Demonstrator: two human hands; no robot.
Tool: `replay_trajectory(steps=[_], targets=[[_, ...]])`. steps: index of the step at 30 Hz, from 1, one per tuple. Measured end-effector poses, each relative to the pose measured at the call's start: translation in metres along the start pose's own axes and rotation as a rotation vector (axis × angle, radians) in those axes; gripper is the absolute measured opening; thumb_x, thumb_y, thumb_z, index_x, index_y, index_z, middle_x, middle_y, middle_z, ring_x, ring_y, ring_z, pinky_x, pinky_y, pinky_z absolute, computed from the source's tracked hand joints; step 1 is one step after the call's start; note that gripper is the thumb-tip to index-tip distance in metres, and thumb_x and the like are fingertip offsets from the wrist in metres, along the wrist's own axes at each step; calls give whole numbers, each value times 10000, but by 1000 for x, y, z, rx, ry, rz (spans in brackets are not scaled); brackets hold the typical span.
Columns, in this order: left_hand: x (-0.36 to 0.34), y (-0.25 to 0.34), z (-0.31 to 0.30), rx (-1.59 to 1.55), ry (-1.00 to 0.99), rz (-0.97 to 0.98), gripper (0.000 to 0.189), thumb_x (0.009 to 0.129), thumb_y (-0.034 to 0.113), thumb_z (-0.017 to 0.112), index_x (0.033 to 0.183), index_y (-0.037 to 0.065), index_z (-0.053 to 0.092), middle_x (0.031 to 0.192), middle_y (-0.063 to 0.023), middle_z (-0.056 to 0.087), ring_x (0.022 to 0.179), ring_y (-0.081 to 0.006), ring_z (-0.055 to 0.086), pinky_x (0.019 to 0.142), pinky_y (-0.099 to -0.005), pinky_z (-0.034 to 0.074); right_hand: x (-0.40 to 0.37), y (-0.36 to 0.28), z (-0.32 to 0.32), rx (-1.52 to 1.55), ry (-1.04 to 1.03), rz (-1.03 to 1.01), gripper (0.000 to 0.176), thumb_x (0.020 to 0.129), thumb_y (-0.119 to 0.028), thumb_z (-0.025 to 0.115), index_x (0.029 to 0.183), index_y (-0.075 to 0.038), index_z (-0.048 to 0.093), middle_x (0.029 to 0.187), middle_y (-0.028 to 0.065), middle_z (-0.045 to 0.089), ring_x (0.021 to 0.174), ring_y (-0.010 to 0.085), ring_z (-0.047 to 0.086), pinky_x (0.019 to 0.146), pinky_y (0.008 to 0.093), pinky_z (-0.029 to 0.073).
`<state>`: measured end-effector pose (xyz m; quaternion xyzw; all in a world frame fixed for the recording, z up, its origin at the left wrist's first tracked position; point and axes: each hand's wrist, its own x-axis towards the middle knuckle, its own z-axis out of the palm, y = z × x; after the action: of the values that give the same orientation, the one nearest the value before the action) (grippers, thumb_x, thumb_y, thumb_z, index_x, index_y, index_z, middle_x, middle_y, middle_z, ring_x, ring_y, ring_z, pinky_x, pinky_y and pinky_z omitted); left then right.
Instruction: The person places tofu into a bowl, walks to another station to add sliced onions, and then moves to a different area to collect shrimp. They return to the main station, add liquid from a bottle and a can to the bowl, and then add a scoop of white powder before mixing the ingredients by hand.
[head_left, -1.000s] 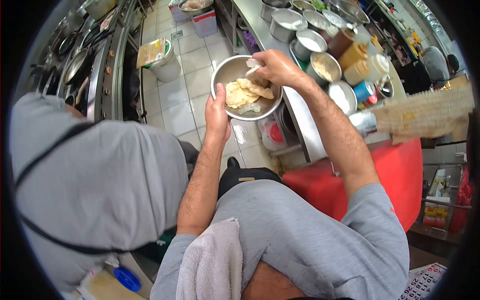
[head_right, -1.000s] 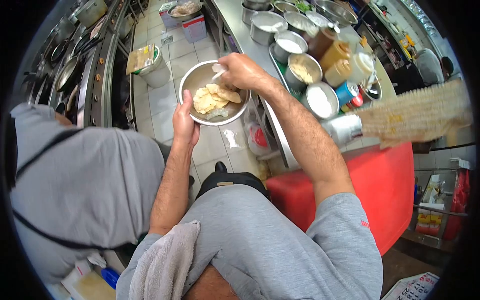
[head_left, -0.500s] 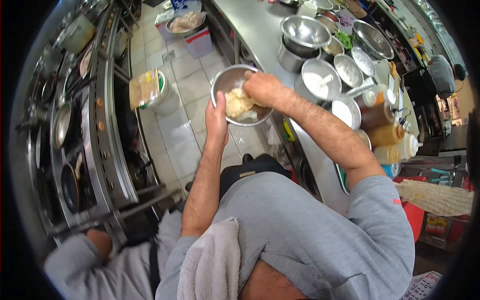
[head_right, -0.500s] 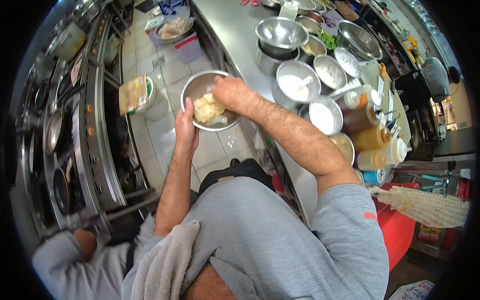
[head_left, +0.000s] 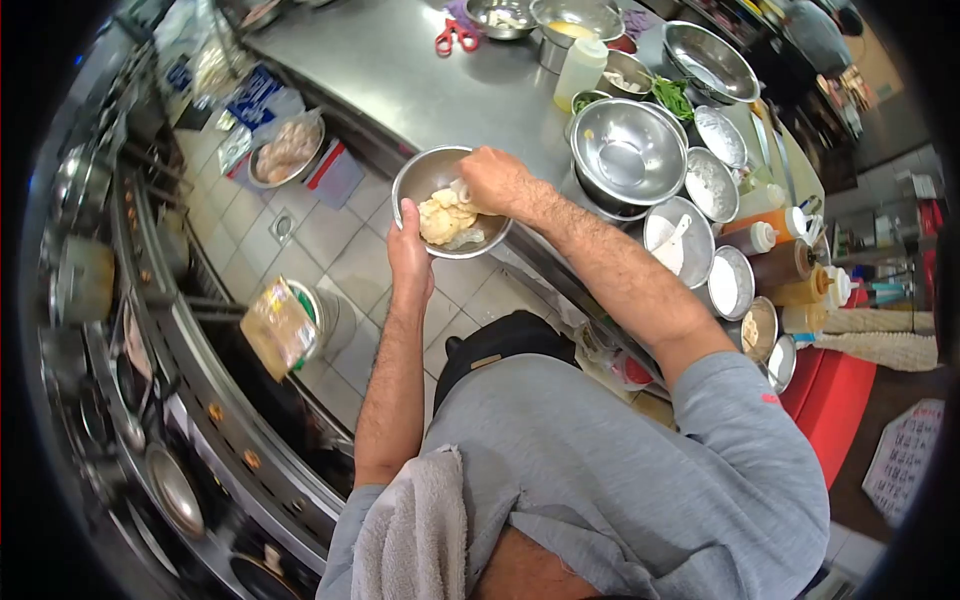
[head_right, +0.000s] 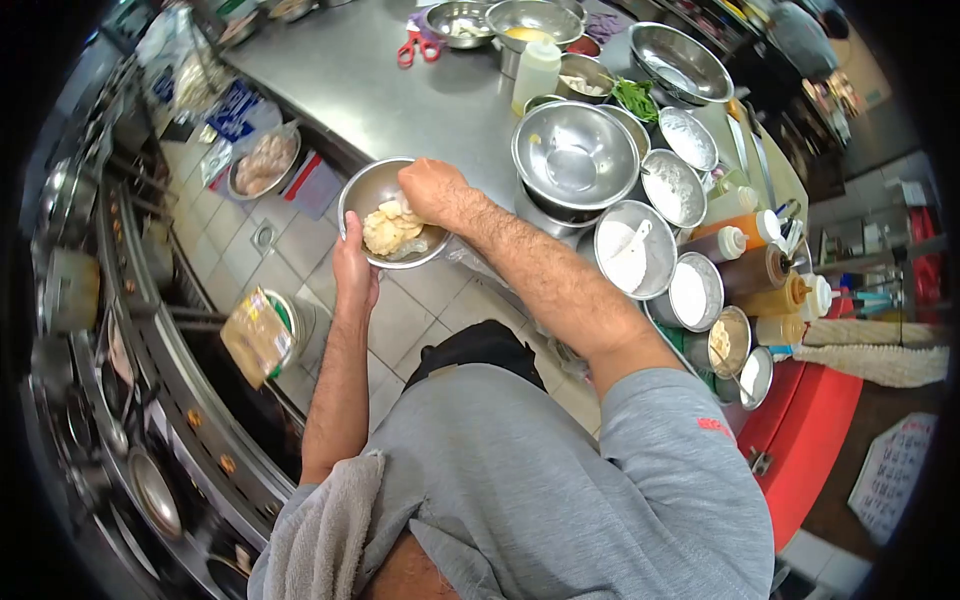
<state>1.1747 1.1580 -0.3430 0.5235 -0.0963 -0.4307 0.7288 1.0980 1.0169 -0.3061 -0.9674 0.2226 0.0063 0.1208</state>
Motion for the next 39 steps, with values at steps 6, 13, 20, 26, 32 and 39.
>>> replay_trajectory(steps=[6,13,20,26,32,39], targets=[[86,2,10,120,-39,-17,479,933,399,345,1203,6,386,1118,-144,511,978,-219,559,752,-367,515,55,39,14,214,112,263,252,653,-68,578,896,-28,628,799,194,620,784,341,606,716,403,495],[172,6,33,169,-42,-17,493,925,419,361,1187,3,410,1099,-127,509,952,-194,553,734,-322,494,61,44,-53,510,632,363,264,679,-106,593,921,-4,616,779,186,622,704,299,612,653,365,478],[248,14,43,859,170,243,637,846,385,523,1256,-52,307,1217,-205,356,1100,-317,405,924,-393,338,-31,39,-142,569,751,618,244,707,-125,600,917,0,608,742,78,612,632,124,545,598,267,447],[144,26,134,600,-761,181,336,816,334,593,863,4,551,793,-114,578,752,-199,540,686,-324,431,-97,53,-130,589,714,872,260,685,-75,602,930,14,607,750,78,612,673,131,554,623,264,446],[125,-10,178,893,-1081,29,279,776,246,591,669,24,459,578,-74,530,485,-121,535,438,-265,427,-108,67,-87,179,338,972,313,673,-83,636,973,0,604,945,170,601,847,287,590,762,357,456],[132,56,148,343,-845,-285,149,788,125,554,697,46,466,511,13,438,367,-62,402,327,-201,292,-71,60,-138,330,759,834,270,734,-141,648,972,-17,615,804,59,605,691,114,536,628,268,454]])
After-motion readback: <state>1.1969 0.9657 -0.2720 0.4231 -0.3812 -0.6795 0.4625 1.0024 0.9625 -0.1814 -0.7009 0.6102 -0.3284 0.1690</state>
